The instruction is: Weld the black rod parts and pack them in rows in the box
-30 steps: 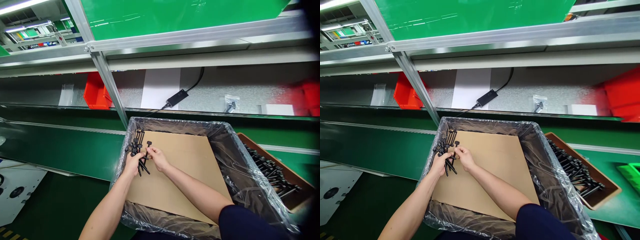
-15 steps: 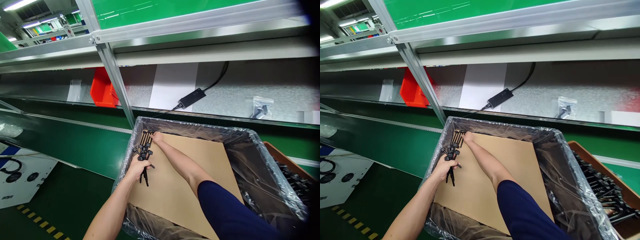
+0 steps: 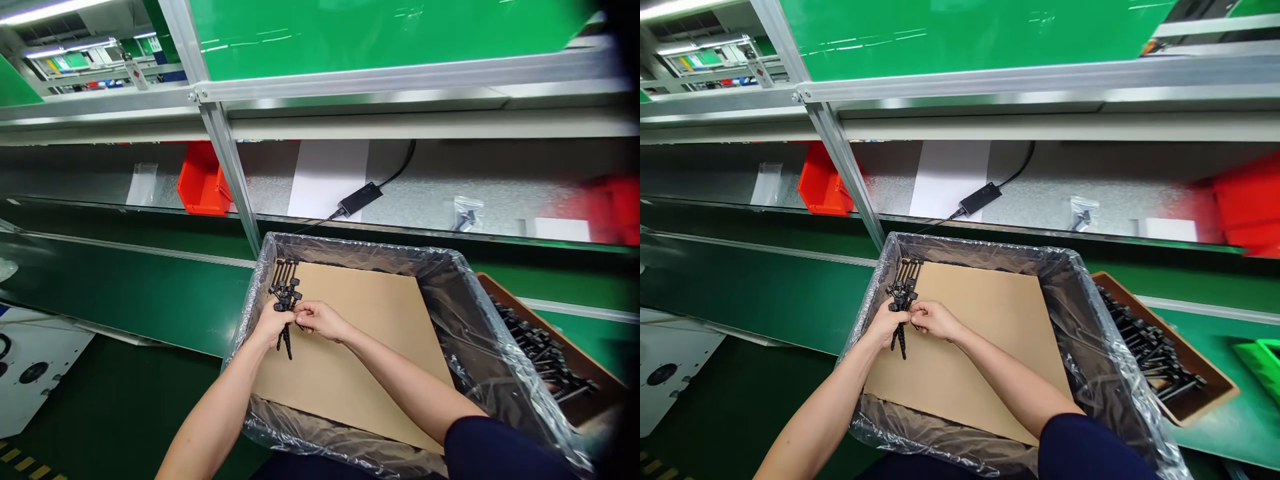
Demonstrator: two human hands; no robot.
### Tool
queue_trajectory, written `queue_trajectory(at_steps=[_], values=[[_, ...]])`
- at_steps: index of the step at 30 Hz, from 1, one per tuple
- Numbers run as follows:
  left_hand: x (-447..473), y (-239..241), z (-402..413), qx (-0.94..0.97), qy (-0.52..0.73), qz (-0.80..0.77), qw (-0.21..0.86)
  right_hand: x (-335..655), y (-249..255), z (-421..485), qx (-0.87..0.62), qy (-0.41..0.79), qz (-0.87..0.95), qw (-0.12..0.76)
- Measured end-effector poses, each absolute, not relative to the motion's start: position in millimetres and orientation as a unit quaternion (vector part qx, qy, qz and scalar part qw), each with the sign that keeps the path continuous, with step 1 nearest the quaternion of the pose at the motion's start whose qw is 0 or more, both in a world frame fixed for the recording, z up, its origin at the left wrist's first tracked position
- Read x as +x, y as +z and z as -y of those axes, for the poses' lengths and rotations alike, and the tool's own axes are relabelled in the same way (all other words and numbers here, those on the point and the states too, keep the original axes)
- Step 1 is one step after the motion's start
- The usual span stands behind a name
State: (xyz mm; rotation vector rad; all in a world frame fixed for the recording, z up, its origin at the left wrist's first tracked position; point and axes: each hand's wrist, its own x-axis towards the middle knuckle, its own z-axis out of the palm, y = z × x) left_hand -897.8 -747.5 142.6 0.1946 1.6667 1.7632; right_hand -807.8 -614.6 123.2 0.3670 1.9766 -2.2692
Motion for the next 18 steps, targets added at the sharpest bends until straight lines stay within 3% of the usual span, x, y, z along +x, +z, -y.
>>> queue_trajectory(at_steps=[7,18], values=[[-890,143,748,0.142,0.635,-0.607,0.456,-788,126,611,0.168,-0.668,-0.724,-0.040],[-884,139,740,0.112,0.644,-0.653,0.382,-785,101,615,0.166,-0.366,-0.855,-0.329]])
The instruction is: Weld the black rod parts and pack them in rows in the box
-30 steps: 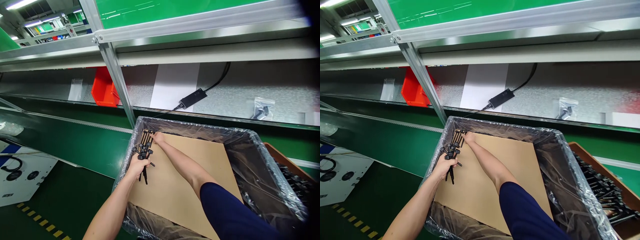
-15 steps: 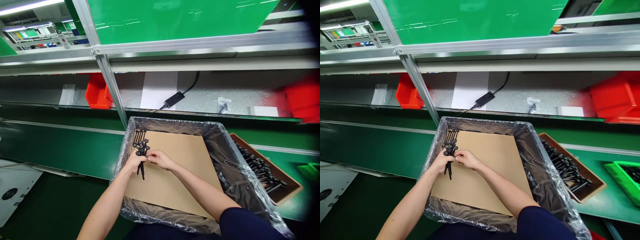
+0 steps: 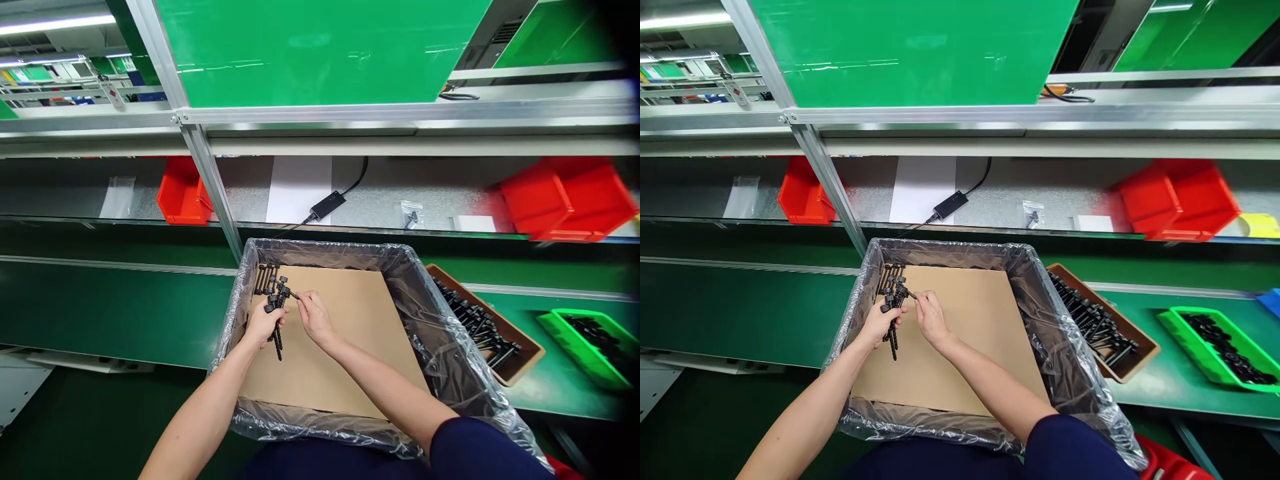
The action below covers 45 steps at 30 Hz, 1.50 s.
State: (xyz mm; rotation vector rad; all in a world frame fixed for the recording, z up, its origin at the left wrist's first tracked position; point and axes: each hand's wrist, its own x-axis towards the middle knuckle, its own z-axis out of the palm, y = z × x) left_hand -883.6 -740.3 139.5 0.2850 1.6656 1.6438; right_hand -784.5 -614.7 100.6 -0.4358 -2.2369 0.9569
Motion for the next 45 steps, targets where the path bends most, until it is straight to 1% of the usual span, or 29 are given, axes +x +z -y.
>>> queue_trajectory(at_steps=[2,3,5,7,9,11,14,15,17,20,22,25,28,35,41,43,45], values=[[-884,138,739,0.096,0.634,-0.674,0.367,-794,85,606,-0.216,0.352,0.847,0.335],[-884,137,739,0.090,0.631,-0.680,0.362,-799,76,600,-0.252,0.353,0.841,0.322],[-887,137,739,0.081,0.634,-0.683,0.355,-809,59,585,-0.318,0.352,0.842,0.258],[-893,140,741,0.066,0.651,-0.675,0.342,-815,46,568,-0.339,0.342,0.858,0.180],[-900,147,744,0.048,0.684,-0.656,0.315,-818,39,548,-0.311,0.336,0.879,0.130],[-908,154,746,0.028,0.715,-0.637,0.286,-822,37,527,-0.237,0.323,0.911,0.093],[-915,161,749,0.001,0.735,-0.623,0.269,-835,41,501,-0.120,0.256,0.959,0.025],[-916,161,750,-0.002,0.735,-0.622,0.270,-842,43,496,-0.104,0.239,0.965,0.014],[-916,159,750,0.002,0.731,-0.625,0.273,-858,43,494,-0.125,0.228,0.965,0.024],[-914,152,749,0.012,0.724,-0.634,0.271,-875,36,511,-0.207,0.227,0.950,0.059],[-914,149,748,0.013,0.726,-0.634,0.265,-880,28,530,-0.233,0.238,0.941,0.053],[-913,146,747,0.009,0.730,-0.637,0.248,-885,19,557,-0.237,0.266,0.934,0.021],[-912,146,748,0.006,0.731,-0.640,0.239,-897,18,569,-0.249,0.282,0.927,0.013],[-912,143,747,0.006,0.722,-0.648,0.244,-931,22,568,-0.283,0.319,0.904,0.024],[-911,144,746,0.001,0.729,-0.635,0.257,-921,37,569,-0.289,0.340,0.893,0.056],[-912,144,746,-0.009,0.732,-0.630,0.260,-906,52,575,-0.277,0.396,0.871,0.088],[-911,142,745,-0.017,0.735,-0.624,0.265,-887,70,589,-0.243,0.532,0.805,0.099]])
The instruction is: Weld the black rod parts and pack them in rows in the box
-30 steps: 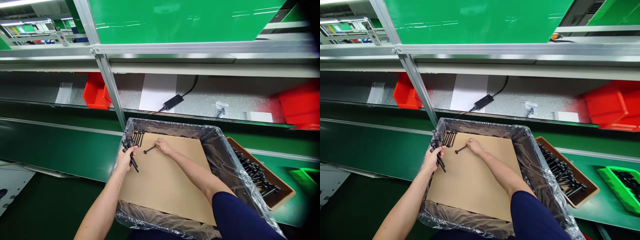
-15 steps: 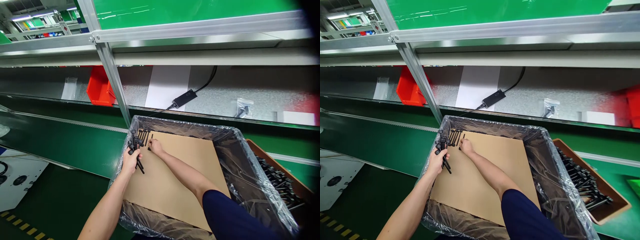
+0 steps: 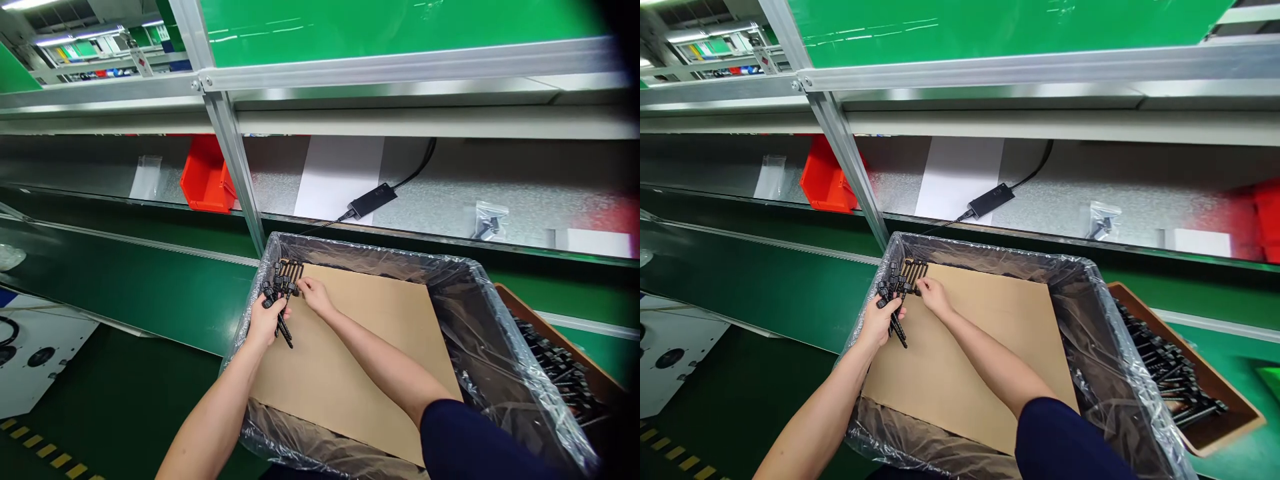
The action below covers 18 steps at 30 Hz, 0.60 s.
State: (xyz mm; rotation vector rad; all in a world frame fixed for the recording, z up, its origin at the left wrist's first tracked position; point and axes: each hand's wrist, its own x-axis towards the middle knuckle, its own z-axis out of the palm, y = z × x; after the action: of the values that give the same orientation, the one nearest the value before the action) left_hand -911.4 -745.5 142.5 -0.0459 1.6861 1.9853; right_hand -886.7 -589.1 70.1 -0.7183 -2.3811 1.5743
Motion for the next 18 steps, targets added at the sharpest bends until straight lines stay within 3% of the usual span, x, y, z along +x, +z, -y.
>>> queue_trajectory(at_steps=[3,9,14,18], values=[[-910,139,745,-0.006,0.746,-0.612,0.262,-859,94,623,-0.181,0.720,0.666,0.076],[-908,137,745,0.022,0.748,-0.616,0.245,-850,104,645,-0.251,0.802,0.520,0.150],[-909,140,745,0.018,0.723,-0.643,0.253,-882,80,577,-0.406,0.650,0.634,0.107],[-910,141,745,0.020,0.714,-0.653,0.253,-911,55,537,-0.447,0.558,0.694,0.085]])
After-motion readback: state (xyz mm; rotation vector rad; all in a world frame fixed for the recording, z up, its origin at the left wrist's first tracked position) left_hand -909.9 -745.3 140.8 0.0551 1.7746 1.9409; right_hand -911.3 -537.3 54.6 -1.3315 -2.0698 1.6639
